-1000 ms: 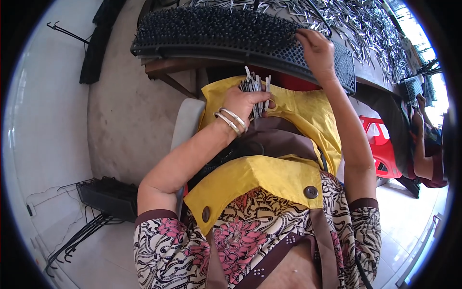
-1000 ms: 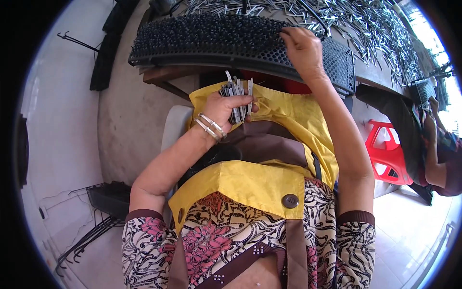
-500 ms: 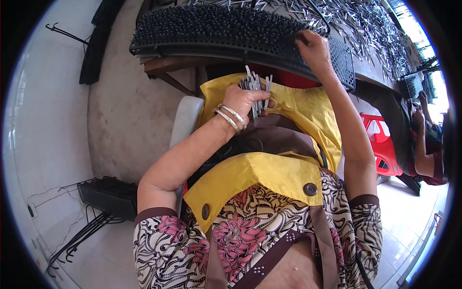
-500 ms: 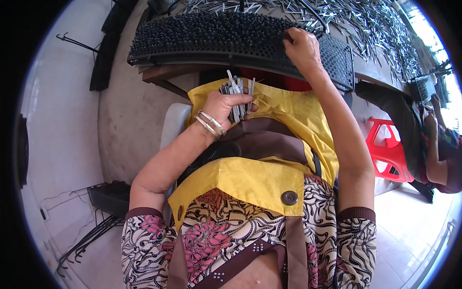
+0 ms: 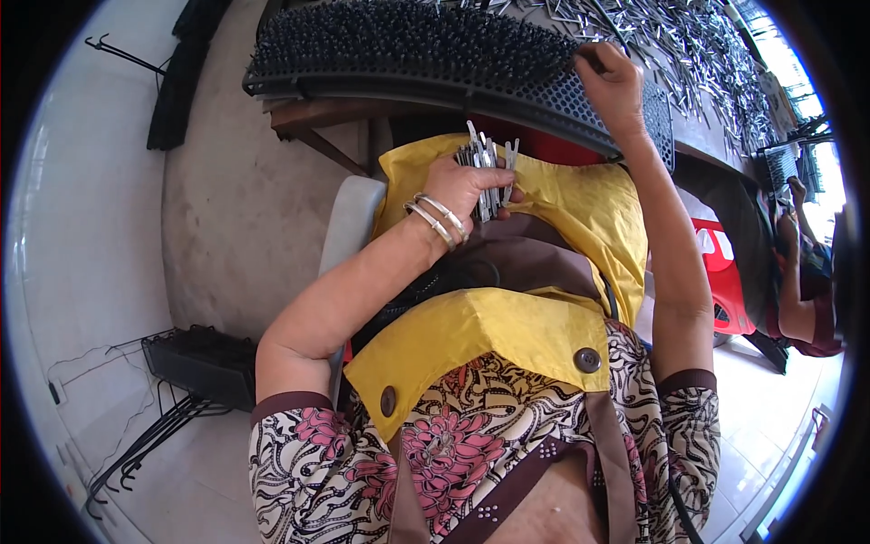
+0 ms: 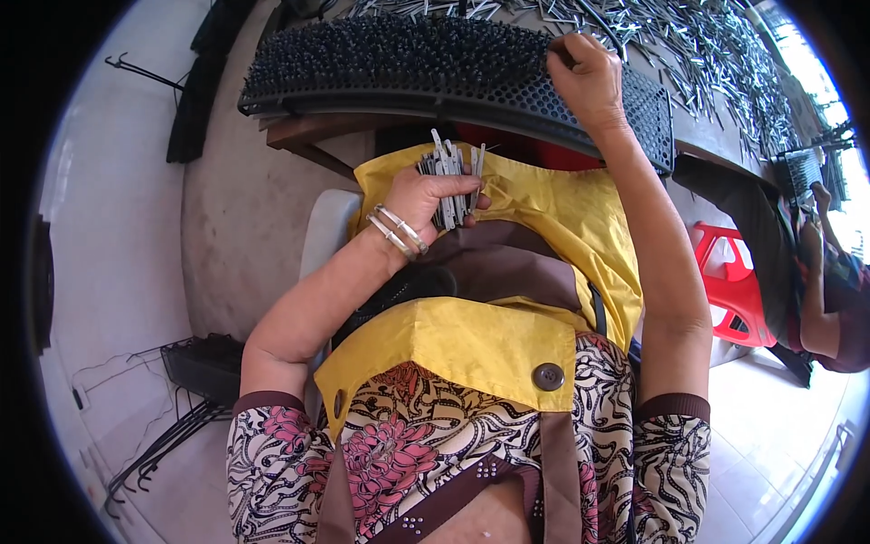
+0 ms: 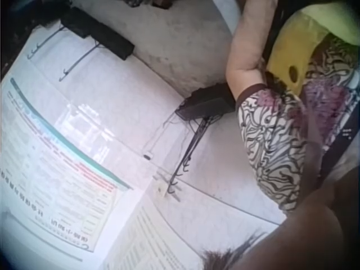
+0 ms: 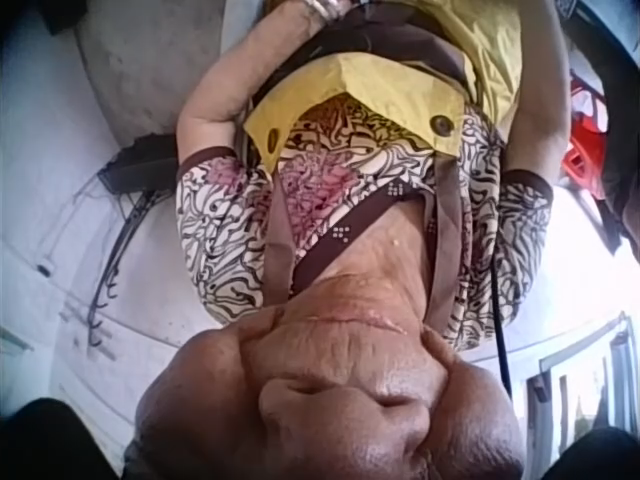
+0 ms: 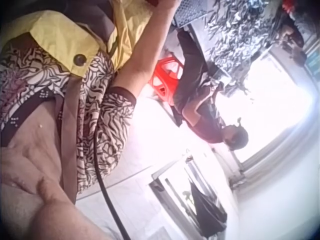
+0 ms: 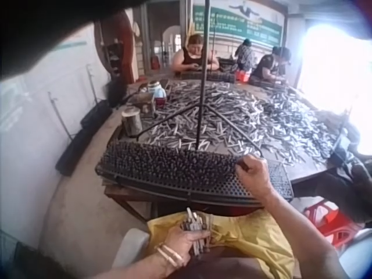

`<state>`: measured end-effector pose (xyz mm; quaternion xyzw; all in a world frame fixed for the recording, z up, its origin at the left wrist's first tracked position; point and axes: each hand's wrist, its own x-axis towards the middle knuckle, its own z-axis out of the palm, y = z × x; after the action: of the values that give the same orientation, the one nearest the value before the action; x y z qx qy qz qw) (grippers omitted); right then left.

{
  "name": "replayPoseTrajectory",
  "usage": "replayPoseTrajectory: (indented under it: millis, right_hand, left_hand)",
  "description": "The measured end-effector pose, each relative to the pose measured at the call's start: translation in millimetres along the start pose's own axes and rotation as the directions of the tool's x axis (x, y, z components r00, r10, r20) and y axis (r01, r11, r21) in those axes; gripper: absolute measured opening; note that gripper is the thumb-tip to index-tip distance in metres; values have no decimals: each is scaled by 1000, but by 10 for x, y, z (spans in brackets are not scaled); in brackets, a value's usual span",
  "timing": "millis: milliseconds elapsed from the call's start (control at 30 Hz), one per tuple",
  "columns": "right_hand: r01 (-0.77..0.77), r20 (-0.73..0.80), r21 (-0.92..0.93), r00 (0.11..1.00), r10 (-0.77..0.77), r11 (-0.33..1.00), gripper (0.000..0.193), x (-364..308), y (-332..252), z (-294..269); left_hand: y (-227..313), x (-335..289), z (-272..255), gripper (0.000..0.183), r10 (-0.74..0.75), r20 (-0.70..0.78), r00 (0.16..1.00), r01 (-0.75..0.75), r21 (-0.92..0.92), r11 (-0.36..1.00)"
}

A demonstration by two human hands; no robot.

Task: Gathering and sorting small metal strips from a central pile on a workspace table.

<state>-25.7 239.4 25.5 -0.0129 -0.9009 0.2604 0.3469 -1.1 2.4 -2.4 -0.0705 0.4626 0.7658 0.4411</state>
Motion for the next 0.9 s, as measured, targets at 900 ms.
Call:
replayPoseTrajectory:
  millis: [900]
  right_hand:
    - [-641, 439, 533, 768, 467, 553, 11, -735, -770, -229]
  left_hand:
    - [-13, -10, 18, 16, 14, 143, 990, -12, -14, 1000]
